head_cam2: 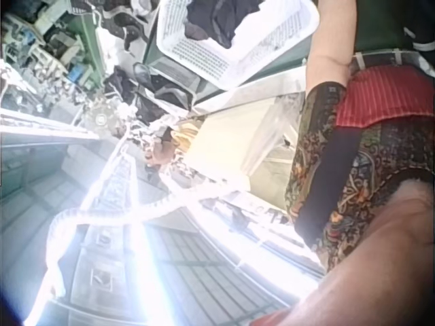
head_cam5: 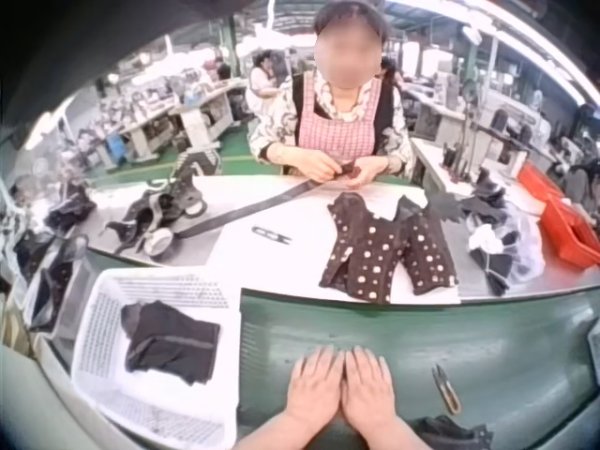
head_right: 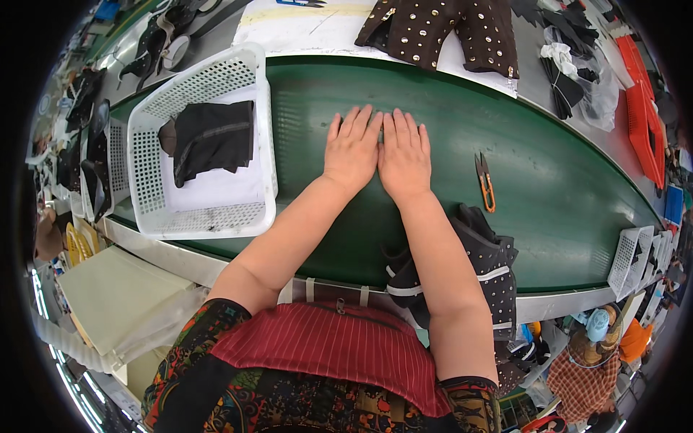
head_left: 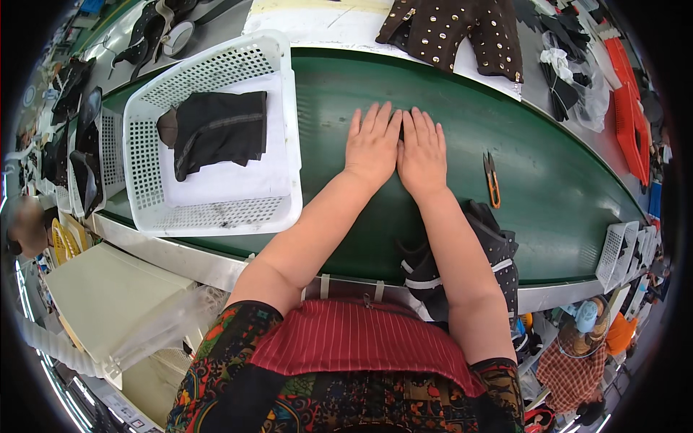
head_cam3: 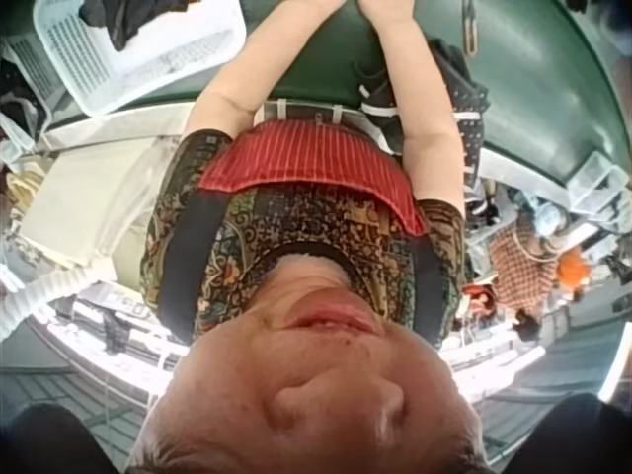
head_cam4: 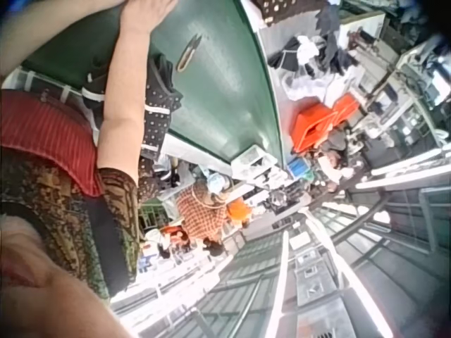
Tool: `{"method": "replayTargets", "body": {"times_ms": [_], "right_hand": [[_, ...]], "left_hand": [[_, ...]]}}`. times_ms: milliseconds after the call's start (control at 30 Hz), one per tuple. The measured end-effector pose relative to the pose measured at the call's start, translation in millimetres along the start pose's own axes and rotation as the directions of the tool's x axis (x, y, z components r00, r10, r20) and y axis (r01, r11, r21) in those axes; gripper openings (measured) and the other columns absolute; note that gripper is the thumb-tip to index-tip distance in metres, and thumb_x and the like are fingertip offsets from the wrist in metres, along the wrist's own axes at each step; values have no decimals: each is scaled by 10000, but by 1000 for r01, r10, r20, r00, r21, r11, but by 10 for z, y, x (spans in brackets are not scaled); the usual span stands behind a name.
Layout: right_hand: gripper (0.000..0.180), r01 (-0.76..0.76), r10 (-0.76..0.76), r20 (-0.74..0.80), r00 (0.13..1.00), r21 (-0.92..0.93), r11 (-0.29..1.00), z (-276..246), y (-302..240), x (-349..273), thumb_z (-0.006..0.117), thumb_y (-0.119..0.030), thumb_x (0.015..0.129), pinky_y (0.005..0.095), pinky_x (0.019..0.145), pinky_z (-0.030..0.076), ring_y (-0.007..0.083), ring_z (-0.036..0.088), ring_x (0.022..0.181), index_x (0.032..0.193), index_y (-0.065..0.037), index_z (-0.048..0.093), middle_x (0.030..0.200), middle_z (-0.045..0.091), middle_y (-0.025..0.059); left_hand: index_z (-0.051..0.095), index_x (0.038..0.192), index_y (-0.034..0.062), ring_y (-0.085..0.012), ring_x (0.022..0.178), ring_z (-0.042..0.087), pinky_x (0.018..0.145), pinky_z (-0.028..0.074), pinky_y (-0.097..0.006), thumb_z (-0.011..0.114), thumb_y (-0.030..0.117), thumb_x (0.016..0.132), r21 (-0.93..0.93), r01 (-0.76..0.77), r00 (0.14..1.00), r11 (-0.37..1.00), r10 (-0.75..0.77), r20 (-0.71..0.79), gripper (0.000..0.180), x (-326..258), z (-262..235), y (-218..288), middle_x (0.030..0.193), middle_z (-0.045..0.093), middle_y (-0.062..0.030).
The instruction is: The person uses a handheld heat gun to apply heat to the interior of black footwear components. They handle the items one by one, moving them between a perforated work surface and a conveyor belt, and place finished pieces into white plastic baskets.
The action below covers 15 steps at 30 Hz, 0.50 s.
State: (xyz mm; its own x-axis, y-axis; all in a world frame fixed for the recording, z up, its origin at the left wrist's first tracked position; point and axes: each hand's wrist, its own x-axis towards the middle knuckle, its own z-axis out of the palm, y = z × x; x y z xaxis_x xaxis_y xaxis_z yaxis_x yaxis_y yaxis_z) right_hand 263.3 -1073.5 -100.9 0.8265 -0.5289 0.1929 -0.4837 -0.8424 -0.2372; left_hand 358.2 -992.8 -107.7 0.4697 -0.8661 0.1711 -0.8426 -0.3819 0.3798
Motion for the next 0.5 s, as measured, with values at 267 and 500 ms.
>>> {"method": "replayTargets", "body": {"times_ms": [267,500], "right_hand": [[460,0,1,-35,999,10,1000,72,19,47,532,-193,843,479,1064,267,300,393,1257,1273,-41,467,1331,451,147],[465,3,0,-88,996,33,999,4,13,208,552,-187,831,497,1036,292,307,425,1233,1264,-37,477,1317,461,164]], "left_hand": [[502,1251,110,-291,1282,365,1055,181,-589,541,200,818,75,8,995,997,0,-102,444,51,50,-30,1351,443,-103],[520,1238,119,-287,1253,401,1039,197,-603,559,191,801,33,3,991,999,2,-137,444,224,-48,-23,1318,481,-79]]}}
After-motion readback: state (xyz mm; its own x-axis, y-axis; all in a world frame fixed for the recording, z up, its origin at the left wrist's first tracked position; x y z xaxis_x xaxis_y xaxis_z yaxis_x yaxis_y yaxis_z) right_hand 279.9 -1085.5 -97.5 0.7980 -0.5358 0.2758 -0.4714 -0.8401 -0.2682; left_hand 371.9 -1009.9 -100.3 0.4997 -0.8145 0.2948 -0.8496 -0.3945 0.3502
